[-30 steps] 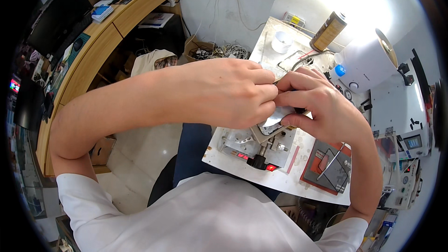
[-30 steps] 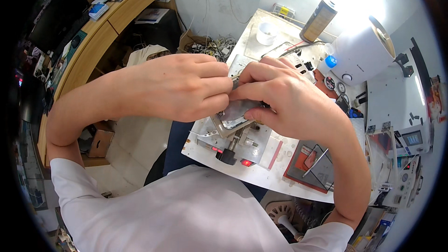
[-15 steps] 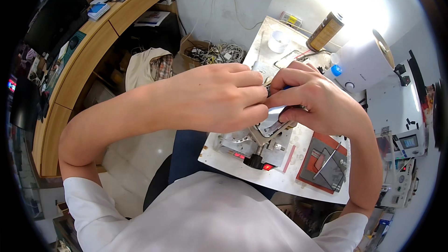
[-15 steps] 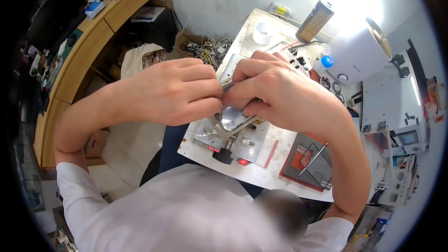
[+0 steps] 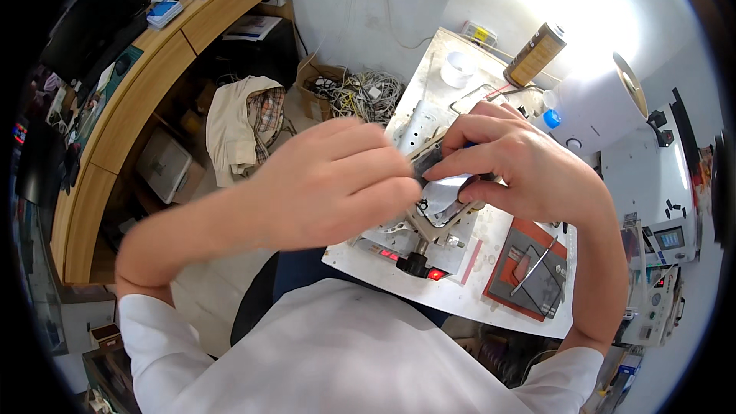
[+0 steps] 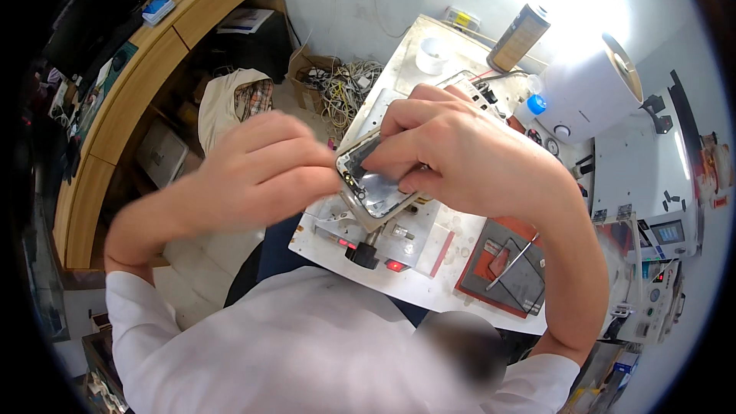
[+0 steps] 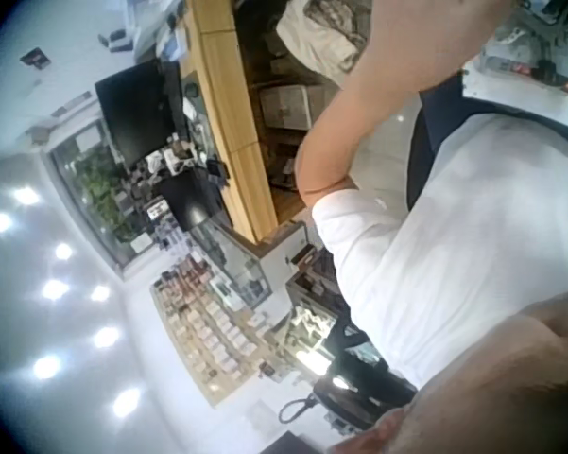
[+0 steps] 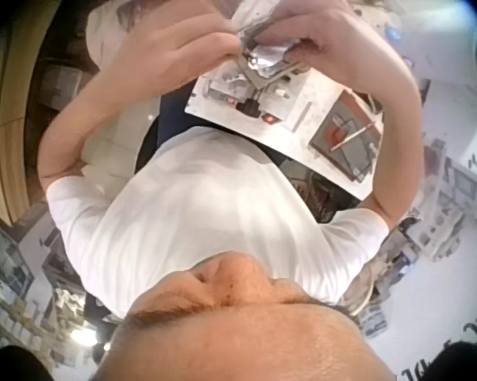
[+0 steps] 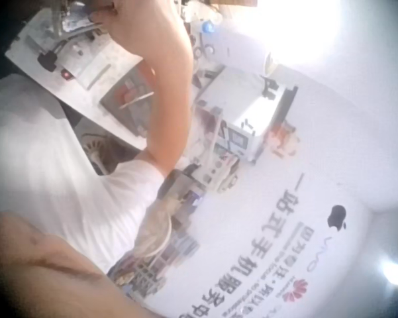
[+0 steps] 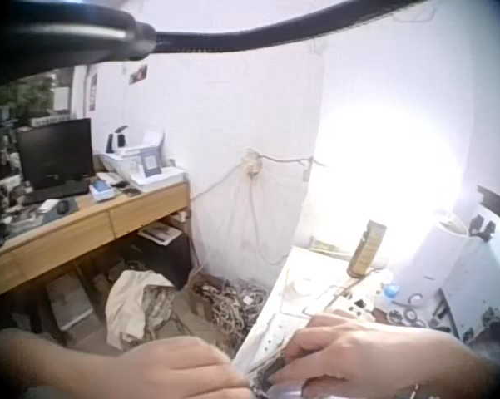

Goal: The person uses a metal prying tool to separate the screen assembly from the phone's chassis. They then use a small brush to clean the internal components and apply a liquid from a bottle to the device's interior.

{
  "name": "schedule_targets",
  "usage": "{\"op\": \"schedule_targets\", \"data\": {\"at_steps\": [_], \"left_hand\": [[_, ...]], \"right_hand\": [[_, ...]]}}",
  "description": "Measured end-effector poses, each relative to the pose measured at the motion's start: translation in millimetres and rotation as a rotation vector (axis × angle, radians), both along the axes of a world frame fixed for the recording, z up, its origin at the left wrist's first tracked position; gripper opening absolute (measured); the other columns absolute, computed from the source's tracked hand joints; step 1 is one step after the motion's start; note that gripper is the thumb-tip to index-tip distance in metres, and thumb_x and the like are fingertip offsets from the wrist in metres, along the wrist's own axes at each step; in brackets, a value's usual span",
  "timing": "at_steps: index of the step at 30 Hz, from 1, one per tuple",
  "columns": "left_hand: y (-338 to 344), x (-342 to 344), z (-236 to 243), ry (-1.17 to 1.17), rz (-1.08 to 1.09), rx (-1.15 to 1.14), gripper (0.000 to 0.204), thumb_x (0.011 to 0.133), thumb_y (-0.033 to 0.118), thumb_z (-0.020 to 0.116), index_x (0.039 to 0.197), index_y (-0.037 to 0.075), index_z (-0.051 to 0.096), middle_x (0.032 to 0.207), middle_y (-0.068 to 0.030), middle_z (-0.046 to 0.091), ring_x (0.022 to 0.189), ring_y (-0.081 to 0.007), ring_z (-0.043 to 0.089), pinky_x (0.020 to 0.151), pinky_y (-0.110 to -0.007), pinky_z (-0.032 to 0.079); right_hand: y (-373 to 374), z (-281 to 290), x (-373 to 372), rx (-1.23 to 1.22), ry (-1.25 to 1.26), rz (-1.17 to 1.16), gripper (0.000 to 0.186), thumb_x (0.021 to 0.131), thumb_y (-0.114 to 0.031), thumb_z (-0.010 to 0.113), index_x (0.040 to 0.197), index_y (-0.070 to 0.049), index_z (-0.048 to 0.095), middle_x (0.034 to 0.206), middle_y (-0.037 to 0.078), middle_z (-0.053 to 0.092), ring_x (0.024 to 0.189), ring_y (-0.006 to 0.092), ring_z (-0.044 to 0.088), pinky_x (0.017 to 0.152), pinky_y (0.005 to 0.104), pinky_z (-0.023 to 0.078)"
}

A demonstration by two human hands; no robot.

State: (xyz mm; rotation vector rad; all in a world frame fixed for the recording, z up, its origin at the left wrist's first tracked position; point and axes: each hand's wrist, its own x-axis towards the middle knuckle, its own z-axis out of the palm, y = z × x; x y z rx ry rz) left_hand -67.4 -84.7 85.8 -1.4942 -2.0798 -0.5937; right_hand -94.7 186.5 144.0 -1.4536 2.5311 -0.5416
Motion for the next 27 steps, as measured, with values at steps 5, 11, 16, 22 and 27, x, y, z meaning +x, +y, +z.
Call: {"op": "schedule_targets", "data": {"at_steps": [5,11,16,22,27], "left_hand": [[-7.8,11.2,-22.5,-0.573,0.346,0.224,0.030,0.087,0.014,0.082,0.110,0.005,0.064,0.095,-0.0073,0.063,0.087,-0.0222,0.063,0.075,-0.033,0.050],[5.3,14.5,-14.4,-0.524,0.306,0.290,0.028,0.091,0.011,0.076,0.115,0.003,0.065,0.100,-0.0066,0.066,0.092,-0.0203,0.064,0.079,-0.031,0.049],[24.9,-21.7,4.2,-0.684,0.255,0.297,0.029,0.095,0.016,0.071,0.120,0.003,0.065,0.106,-0.0071,0.068,0.097,-0.0194,0.065,0.082,-0.032,0.049],[14.1,17.2,-10.2,-0.570,0.276,0.338,0.018,0.091,0.013,0.074,0.104,0.004,0.065,0.097,-0.0058,0.062,0.086,-0.0182,0.059,0.078,-0.032,0.048],[-4.6,58.6,-67.6,-0.529,0.313,0.436,0.022,0.088,0.007,0.076,0.107,0.003,0.065,0.098,-0.0093,0.062,0.085,-0.0205,0.060,0.075,-0.030,0.048]], "right_hand": [[-0.4,3.6,0.9,0.034,-0.014,-0.044,0.037,0.076,-0.004,0.079,0.112,-0.006,0.075,0.105,0.004,0.065,0.107,0.0274,0.059,0.099,0.0391,0.047],[2.0,7.3,3.4,-0.017,0.001,-0.041,0.034,0.080,0.005,0.064,0.111,-0.003,0.073,0.115,0.009,0.065,0.109,0.0293,0.061,0.100,0.0398,0.048],[11.3,16.9,-1.8,-0.222,0.333,-0.281,0.032,0.078,0.009,0.054,0.103,0.000,0.072,0.106,0.016,0.069,0.096,0.0365,0.066,0.091,0.0428,0.053],[55.9,5.0,-12.3,-0.007,0.188,-0.859,0.023,0.101,-0.012,0.061,0.118,-0.005,0.074,0.110,0.012,0.071,0.095,0.0245,0.069,0.084,0.0331,0.055],[86.7,-43.7,-41.2,-0.169,0.023,-0.865,0.028,0.101,-0.024,0.065,0.119,-0.005,0.075,0.095,0.007,0.072,0.078,0.0137,0.062,0.072,0.0298,0.053]]}}
